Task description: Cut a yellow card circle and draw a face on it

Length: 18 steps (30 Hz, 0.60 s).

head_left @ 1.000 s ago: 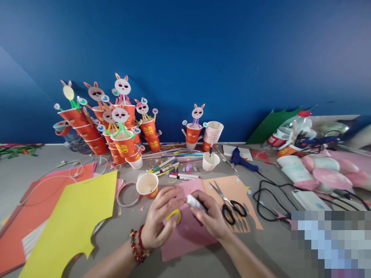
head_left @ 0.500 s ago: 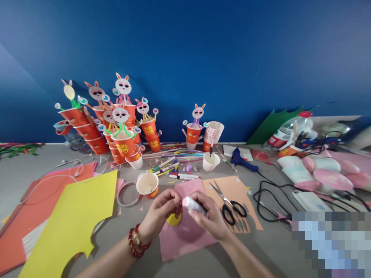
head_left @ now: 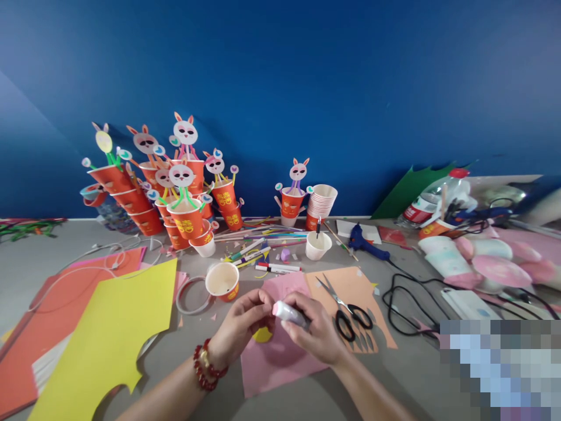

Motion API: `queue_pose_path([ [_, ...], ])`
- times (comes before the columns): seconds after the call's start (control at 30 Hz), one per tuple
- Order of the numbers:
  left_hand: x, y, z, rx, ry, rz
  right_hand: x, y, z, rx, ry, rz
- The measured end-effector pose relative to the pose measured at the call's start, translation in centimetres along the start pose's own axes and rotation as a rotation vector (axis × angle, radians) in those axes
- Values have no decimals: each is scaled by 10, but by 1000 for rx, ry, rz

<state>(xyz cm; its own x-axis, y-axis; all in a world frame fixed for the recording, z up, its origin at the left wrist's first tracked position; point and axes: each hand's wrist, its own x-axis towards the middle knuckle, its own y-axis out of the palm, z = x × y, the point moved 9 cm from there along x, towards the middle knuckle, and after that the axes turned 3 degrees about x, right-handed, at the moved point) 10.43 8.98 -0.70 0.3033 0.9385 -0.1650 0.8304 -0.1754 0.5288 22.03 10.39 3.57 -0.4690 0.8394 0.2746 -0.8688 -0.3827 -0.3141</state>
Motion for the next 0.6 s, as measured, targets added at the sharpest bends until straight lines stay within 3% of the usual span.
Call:
queue_pose_path([
  [0.6,0,-4,3,4,-24,-18,0,1,1,-47,-18,14],
])
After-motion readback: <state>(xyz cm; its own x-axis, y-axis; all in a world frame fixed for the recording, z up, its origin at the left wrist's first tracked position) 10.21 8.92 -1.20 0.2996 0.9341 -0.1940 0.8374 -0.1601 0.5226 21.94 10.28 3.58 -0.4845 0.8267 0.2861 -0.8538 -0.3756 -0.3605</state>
